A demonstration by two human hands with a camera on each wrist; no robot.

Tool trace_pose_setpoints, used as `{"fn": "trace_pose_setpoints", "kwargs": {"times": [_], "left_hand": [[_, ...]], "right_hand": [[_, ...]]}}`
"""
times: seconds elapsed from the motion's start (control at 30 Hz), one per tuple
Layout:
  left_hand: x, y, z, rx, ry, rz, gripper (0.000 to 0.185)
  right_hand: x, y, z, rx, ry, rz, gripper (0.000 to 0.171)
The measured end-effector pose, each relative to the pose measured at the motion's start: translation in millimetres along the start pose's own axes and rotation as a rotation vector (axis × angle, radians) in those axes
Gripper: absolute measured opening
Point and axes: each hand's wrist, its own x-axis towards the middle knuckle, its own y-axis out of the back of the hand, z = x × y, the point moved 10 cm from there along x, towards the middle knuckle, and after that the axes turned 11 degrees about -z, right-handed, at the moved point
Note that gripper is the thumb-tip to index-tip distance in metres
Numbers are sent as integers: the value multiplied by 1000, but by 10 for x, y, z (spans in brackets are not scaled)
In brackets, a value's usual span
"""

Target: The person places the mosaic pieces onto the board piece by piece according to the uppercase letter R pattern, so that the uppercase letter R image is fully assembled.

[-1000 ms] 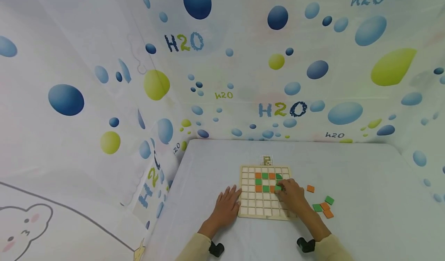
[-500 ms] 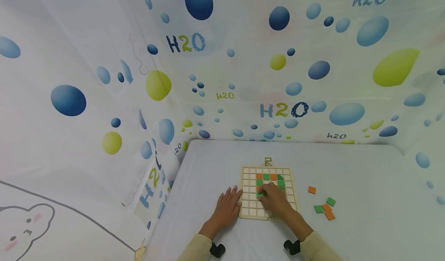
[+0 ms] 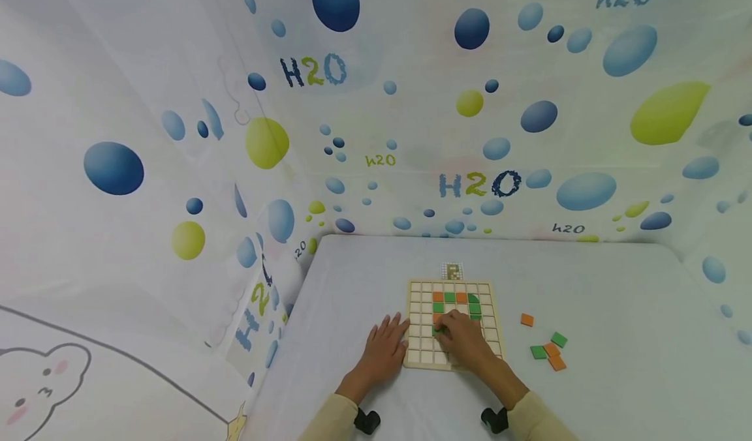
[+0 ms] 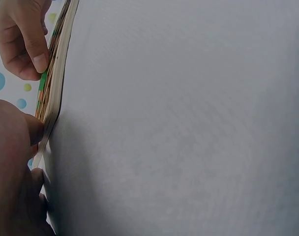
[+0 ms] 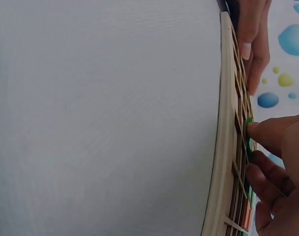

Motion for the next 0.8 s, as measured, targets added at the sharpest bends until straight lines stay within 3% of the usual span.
{"fn": "trace_pose_setpoints", "kwargs": {"times": [0.33,0.57,0.8], "left_hand": [[-10,8,12,-25,-26,27,48],[21,-52,-70,-16,-17,48,49],[15,-42,-47,-13,-4,43,48]], "right_hand": [[-2,-1,-30,-87,17,1,14],[-26,47,-67,-145,38,29,17],[-88,101,-34,-124,17,14,12]]}}
